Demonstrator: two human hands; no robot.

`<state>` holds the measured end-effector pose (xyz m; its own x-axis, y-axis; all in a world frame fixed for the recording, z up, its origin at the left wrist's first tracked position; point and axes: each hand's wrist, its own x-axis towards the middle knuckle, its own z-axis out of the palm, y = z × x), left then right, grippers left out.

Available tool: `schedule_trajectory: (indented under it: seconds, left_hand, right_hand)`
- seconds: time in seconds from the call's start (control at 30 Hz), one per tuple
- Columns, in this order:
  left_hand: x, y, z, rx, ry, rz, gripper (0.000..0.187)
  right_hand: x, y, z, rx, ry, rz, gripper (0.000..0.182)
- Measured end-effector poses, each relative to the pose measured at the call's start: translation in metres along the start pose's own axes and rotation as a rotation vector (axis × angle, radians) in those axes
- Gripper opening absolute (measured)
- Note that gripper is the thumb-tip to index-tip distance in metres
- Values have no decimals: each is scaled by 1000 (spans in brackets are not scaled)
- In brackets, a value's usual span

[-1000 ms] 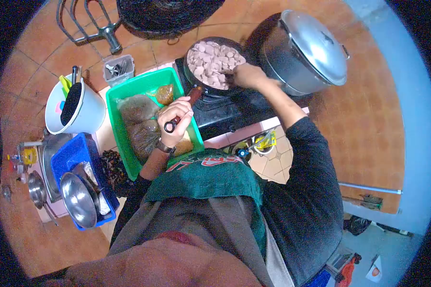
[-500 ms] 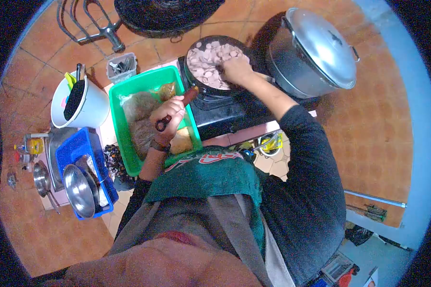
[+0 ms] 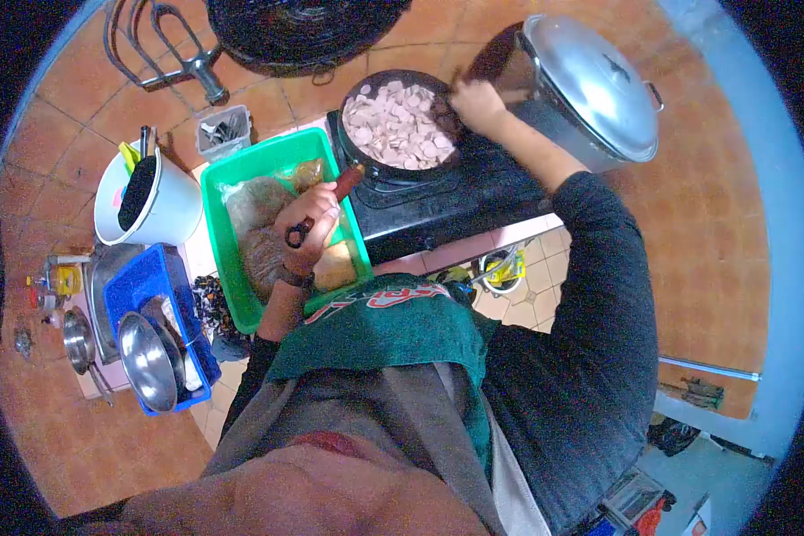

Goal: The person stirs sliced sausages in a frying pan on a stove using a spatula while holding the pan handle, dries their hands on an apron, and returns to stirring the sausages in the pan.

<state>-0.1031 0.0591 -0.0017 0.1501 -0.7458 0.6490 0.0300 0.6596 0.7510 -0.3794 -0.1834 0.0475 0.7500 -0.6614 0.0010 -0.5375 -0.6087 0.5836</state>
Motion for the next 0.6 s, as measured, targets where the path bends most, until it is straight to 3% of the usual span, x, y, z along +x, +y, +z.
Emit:
schedule_trajectory:
  seconds: [0.07, 0.2, 0.3, 0.33, 0.43, 0.6]
  left_hand:
    - [0, 1, 0, -17, 13, 11, 18]
    - [1, -1, -1, -39, -11, 30, 21]
    - [0, -2, -2, -52, -29, 41, 22]
    - [0, -2, -2, -52, -34, 48, 23]
    - [-1, -3, 0, -51, -18, 57, 24]
    - [4, 3, 0, -53, -21, 33, 25]
  right_hand:
    - [-7, -10, -9, 136, -325, 8, 18]
    - [-21, -26, -42, 342, -520, 25, 24]
    - [-26, -41, -60, 560, -504, 130, 29]
    - [-23, -45, -32, 577, -538, 185, 31]
    - [-18, -60, -30, 689, -475, 295, 32]
    - [2, -82, -42, 797, -404, 351, 32]
